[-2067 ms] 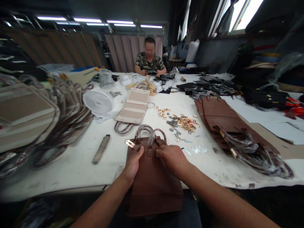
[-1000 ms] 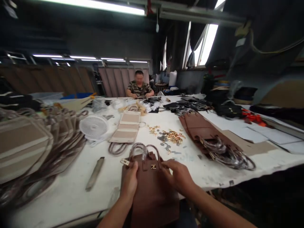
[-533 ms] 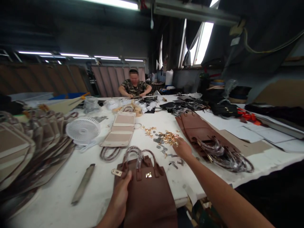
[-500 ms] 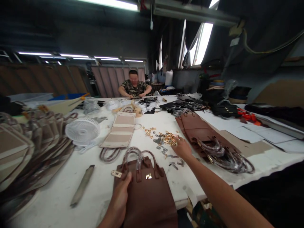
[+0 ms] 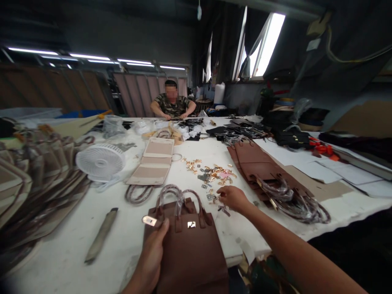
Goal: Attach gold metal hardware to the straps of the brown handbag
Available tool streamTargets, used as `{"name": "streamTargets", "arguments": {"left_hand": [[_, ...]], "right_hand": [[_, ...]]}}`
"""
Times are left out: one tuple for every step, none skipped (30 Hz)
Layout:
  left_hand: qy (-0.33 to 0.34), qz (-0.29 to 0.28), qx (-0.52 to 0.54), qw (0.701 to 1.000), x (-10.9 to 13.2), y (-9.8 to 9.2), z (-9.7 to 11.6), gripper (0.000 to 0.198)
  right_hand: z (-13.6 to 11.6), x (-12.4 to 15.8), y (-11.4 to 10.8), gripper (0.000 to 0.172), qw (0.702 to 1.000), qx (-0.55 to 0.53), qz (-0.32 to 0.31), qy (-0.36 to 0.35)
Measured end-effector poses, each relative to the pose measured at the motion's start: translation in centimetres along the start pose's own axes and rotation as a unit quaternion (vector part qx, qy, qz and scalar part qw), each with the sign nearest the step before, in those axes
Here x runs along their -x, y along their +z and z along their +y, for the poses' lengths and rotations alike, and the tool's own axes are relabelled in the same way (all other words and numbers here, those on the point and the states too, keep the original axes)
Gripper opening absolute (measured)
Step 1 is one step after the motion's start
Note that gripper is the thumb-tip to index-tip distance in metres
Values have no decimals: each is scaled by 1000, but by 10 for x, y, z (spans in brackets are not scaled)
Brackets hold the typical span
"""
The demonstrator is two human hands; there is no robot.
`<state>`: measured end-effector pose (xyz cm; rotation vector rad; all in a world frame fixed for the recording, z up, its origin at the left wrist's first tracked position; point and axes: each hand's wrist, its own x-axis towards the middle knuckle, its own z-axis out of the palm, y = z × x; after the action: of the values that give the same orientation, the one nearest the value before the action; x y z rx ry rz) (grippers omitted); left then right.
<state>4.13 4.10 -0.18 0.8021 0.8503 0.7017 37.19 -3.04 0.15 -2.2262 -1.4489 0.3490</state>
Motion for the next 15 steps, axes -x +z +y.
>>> {"name": "streamTargets", "arguments": {"left_hand": [[-2, -21, 3, 1000, -1, -1, -1, 53], [-1, -34, 4, 999, -2, -2, -2, 55], [1, -37, 1, 999, -2, -3, -3, 56], [1, -40, -2, 999, -2, -4, -3, 57], [1, -43, -4, 999, -2, -5, -4, 57], [5, -45, -5, 999, -2, -5, -4, 58], [10, -46, -7, 999, -1, -5, -3, 58], [16, -46, -9, 999, 0, -4, -3, 59], [20, -46, -11, 999, 1, -4, -2, 60], [25, -46, -12, 999, 2, -3, -1, 60], [27, -47, -12, 998, 2, -2, 0, 60], [26, -47, -10, 999, 3, -1, 0, 59], [25, -46, -6, 999, 4, -1, 1, 57], [26, -43, -2, 999, 5, 0, 2, 56], [26, -40, 1, 999, 5, 0, 2, 54]], "right_hand": [[4, 3, -2, 28, 1000, -24, -3, 8], [7, 6, -4, 28, 999, -50, -5, 17], [10, 8, -6, 28, 997, -77, -7, 26], [13, 9, -8, 29, 994, -105, -7, 34], [15, 10, -9, 31, 991, -131, -6, 39], [15, 11, -11, 34, 987, -156, -5, 43], [15, 12, -12, 37, 983, -179, -4, 45], [13, 13, -14, 39, 979, -198, -2, 46], [11, 15, -16, 40, 976, -215, -1, 48], [9, 16, -17, 40, 972, -228, 0, 49], [6, 18, -17, 40, 969, -239, 1, 53], [3, 19, -18, 40, 967, -248, 3, 57], [1, 20, -18, 39, 965, -255, 5, 63], [-1, 21, -18, 39, 963, -260, 9, 69], [-3, 22, -18, 40, 961, -264, 14, 75]]}}
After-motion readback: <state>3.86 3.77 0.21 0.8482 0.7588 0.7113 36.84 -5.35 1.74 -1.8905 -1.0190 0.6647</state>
